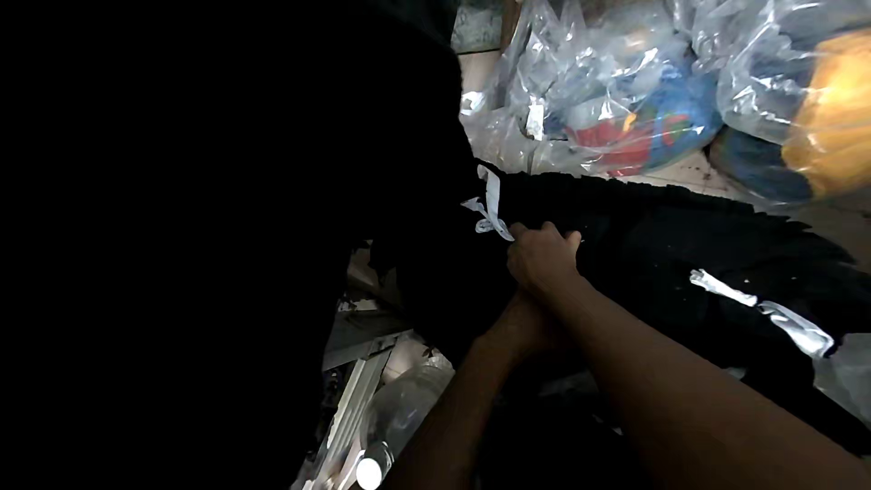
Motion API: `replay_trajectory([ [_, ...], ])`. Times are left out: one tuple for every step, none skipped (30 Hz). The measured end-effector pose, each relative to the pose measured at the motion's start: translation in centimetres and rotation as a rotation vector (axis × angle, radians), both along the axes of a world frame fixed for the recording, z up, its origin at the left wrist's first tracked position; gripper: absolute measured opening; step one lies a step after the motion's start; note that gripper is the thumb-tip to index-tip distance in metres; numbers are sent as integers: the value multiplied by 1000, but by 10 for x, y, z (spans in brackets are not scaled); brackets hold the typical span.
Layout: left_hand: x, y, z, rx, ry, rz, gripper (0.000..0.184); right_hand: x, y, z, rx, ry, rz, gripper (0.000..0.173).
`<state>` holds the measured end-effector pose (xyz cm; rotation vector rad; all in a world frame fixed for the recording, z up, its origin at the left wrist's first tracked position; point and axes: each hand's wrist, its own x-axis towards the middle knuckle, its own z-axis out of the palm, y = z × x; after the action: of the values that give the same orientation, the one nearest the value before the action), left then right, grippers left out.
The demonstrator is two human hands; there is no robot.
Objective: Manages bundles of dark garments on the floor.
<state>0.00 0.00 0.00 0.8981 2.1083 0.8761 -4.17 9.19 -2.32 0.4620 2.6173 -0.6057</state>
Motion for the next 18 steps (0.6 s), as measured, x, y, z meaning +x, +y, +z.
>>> replay_trajectory([
  [-1, -17, -17, 138, 120, 15, 25, 1, 2, 4, -27, -13, -8, 33],
  [-1, -32, -33, 306, 280, 125, 13, 2, 3, 4, -37, 4, -10, 33],
  [-2, -46, -44, 403, 446, 307, 17, 4, 4, 1, -39, 32, -9, 32],
  [-4, -60, -50, 353, 573, 512, 20, 6, 5, -2, -38, 54, -7, 32],
  [-8, -73, -56, 208, 631, 726, 25, 7, 5, -5, -41, 57, -7, 32],
  [-15, -84, -61, 17, 598, 919, 43, 8, 4, -6, -50, 57, -9, 32],
  [-26, -93, -69, -117, 472, 1077, 69, 8, 3, -6, -56, 59, -10, 32],
  [-38, -101, -78, -182, 297, 1178, 91, 8, 3, -5, -59, 62, -10, 32],
  [-49, -108, -88, -182, 129, 1212, 104, 7, 3, -5, -59, 59, -9, 32],
  [-59, -115, -96, -179, -13, 1184, 111, 7, 4, -4, -58, 51, -5, 32],
  [-67, -121, -100, -198, -89, 1125, 115, 7, 4, -4, -57, 39, 0, 33],
  [-74, -126, -102, -245, -112, 1056, 115, 7, 4, -5, -61, 36, -1, 33],
  [-80, -132, -103, -305, -82, 982, 109, 7, 3, -6, -63, 37, -2, 33],
  [-83, -136, -105, -358, -20, 920, 99, 6, 2, -5, -68, 35, -5, 33],
  [-84, -138, -107, -385, 47, 866, 93, 6, 3, -5, -75, 39, -10, 32],
  [-83, -138, -108, -404, 95, 828, 90, 7, 5, -5, -85, 46, -15, 33],
  [-82, -138, -107, -448, 127, 801, 89, 7, 5, -5, -89, 53, -16, 33],
  [-81, -137, -102, -526, 148, 759, 90, 8, 6, -5, -90, 56, -17, 33],
])
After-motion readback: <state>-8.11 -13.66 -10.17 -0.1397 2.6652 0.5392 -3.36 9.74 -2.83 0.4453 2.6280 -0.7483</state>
